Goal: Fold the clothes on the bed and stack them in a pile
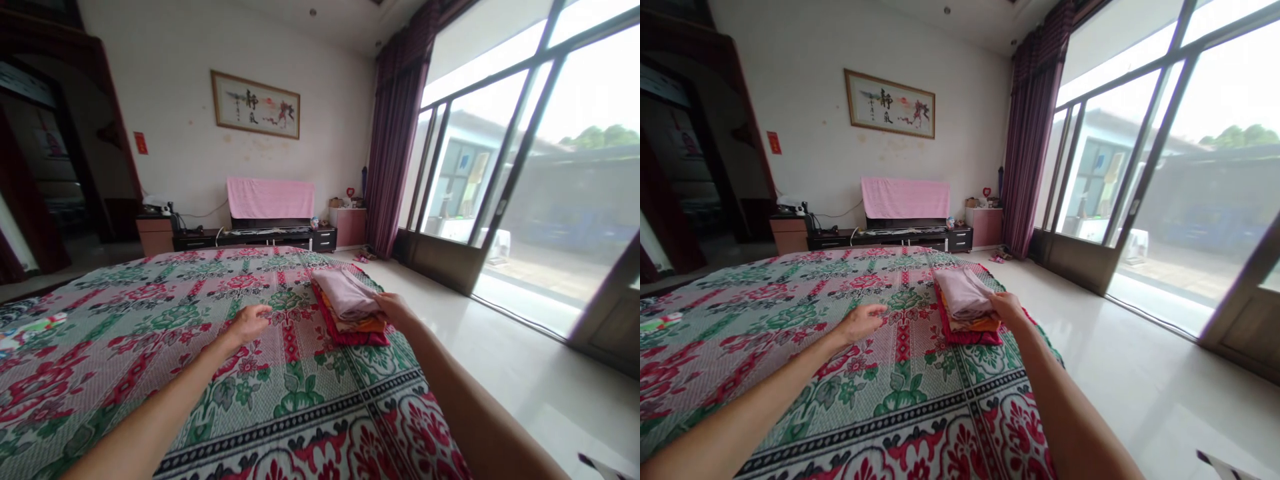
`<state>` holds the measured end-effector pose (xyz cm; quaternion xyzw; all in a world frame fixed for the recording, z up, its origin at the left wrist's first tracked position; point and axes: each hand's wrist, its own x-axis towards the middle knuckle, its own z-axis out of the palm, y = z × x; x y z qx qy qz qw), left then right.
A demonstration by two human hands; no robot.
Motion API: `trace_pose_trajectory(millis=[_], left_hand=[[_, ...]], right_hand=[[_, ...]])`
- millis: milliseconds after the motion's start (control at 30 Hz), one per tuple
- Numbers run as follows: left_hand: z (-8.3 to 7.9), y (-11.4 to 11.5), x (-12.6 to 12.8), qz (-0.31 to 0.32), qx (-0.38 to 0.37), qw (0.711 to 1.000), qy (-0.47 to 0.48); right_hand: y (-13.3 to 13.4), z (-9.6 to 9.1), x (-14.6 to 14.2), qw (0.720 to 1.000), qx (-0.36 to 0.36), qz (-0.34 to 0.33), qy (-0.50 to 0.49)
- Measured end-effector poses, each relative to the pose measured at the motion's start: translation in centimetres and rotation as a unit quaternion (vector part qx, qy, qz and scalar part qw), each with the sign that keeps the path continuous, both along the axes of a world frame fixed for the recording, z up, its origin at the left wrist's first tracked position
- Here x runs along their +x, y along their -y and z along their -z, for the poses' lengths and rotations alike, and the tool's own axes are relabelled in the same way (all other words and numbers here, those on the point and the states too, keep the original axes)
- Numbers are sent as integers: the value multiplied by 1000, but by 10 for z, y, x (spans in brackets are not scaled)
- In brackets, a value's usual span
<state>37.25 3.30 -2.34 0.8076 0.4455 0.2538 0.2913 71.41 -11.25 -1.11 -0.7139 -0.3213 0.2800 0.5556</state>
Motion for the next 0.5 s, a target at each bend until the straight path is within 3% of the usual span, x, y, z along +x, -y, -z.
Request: trace_pose_trajectory(millis=[133, 300, 500], left_hand=[[7, -6, -49, -42, -25, 999, 6], [10, -2, -101, -79, -52, 995, 29], [3, 8, -127, -105, -54, 993, 27]], right_hand=[[0, -15, -7, 996, 6, -5, -93], [8, -15, -19, 990, 22, -6, -140], [-1, -25, -32, 992, 80, -23, -97]])
